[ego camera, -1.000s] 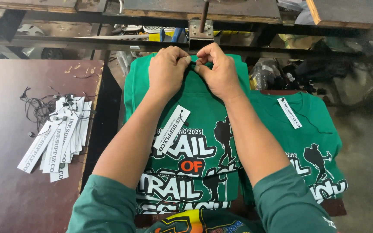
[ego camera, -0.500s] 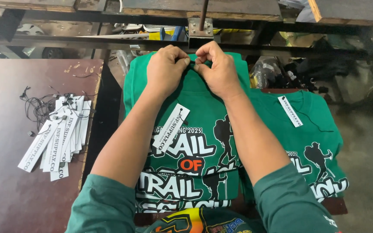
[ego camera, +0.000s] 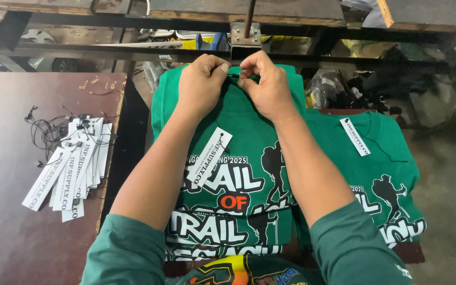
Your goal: The person attaches white tags to a stack of green t-shirts using a black string. They pick up a tag, thread the string through the tag and the shirt's collar, and then tie it off. This process is repeated for multiple shirts.
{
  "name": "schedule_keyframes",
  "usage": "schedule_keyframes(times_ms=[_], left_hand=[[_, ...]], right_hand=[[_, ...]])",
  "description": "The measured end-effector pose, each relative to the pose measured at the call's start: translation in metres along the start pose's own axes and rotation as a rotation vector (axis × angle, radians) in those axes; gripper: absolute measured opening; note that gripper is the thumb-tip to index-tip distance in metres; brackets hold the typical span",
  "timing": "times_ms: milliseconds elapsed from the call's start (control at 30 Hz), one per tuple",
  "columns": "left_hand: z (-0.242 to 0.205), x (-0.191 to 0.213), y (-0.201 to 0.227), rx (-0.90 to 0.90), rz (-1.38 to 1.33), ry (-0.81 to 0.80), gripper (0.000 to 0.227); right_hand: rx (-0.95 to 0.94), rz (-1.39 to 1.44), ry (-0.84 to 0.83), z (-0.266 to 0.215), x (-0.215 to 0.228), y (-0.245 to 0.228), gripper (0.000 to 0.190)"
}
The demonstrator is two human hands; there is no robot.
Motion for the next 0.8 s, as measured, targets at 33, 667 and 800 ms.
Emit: schedule_keyframes(times_ms=[33,667,800], left_hand=[[0.001,0.000,0.000,-0.002,-0.001,0.000,0.020],[0.002,-0.008,0.002,0.084,0.088,-0.095,0.009],[0.002,-0.009,0.006,0.035,0.094,-0.099,0.007]], right_hand=[[0.000,-0.001,0.001,0.000,0.000,0.000,0.027],[0.010,-0.003,-0.011,0.001,-0.003,0.005,0.029],[0.003,-0.007,0.003,0.002,-0.002,0.005,0.028]])
Point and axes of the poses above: each hand's wrist, its own z-axis towards the middle knuckle, its own x-axis out of the back of the hand, y = z × x, the point moved 8 cm from there along z, towards the middle knuckle, and after that the axes turned 3 degrees about z, right-handed, at the moved point
